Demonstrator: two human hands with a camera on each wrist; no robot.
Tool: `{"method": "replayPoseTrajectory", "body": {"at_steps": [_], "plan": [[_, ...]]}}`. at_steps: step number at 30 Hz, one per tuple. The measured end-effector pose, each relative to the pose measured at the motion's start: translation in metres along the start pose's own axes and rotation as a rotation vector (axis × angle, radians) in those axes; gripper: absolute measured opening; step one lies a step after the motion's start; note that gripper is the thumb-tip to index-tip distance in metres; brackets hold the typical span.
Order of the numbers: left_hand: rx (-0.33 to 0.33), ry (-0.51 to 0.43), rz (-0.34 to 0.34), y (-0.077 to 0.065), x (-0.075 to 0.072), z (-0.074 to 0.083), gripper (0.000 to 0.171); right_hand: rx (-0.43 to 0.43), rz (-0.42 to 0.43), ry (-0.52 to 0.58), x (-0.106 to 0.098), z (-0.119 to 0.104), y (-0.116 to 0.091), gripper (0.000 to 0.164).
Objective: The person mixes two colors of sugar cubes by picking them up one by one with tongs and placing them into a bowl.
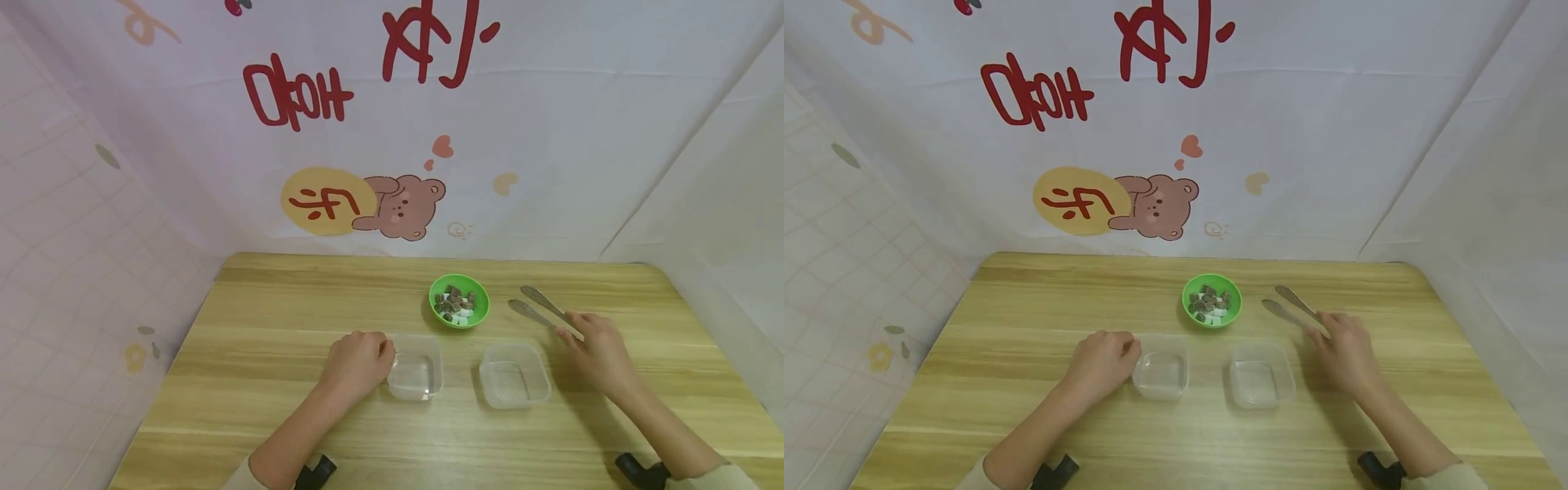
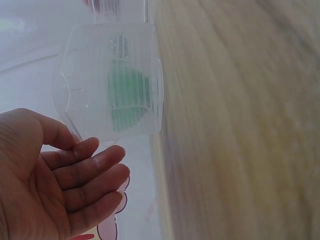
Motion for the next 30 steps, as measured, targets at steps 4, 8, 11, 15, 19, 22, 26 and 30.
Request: {"method": "replayPoseTrajectory", "body": {"at_steps": [4, 8, 11, 15, 19, 22, 26, 30], "plan": [[0.001, -0.003, 0.003, 0.000, 0.000, -0.001, 0.045, -0.004, -0.010, -0.010, 0.005, 0.002, -0.001, 0.038], [0.004, -0.002, 0.007, 0.000, 0.000, -0.002, 0.045, 0.001, -0.025, -0.024, 0.011, 0.004, -0.002, 0.037], [0.003, -0.001, 0.011, 0.000, 0.000, -0.002, 0.045, 0.024, -0.055, -0.054, 0.013, 0.005, -0.003, 0.039], [-0.004, 0.000, 0.014, 0.000, 0.000, -0.003, 0.045, 0.051, -0.106, -0.116, 0.014, 0.004, -0.004, 0.040], [-0.003, 0.003, 0.016, 0.000, 0.000, -0.003, 0.045, 0.032, -0.130, -0.147, 0.015, 0.004, -0.004, 0.039], [0.001, 0.005, 0.014, -0.001, -0.001, -0.002, 0.045, -0.013, -0.116, -0.159, 0.015, 0.003, -0.005, 0.039], [0.001, 0.005, 0.013, 0.000, -0.001, -0.002, 0.045, -0.050, -0.101, -0.179, 0.014, 0.003, -0.005, 0.039], [-0.003, -0.001, 0.007, 0.000, -0.001, -0.002, 0.045, -0.018, -0.131, -0.180, 0.013, 0.004, -0.005, 0.042]]}}
Point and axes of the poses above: each hand's wrist, its own y-axis towards the middle knuckle, its own x-axis out of the palm, z = x × y, the point moved 5 cm from there along y, towards the middle knuckle, and after that the axes turned 1 degree about y, right-handed, at the moved point
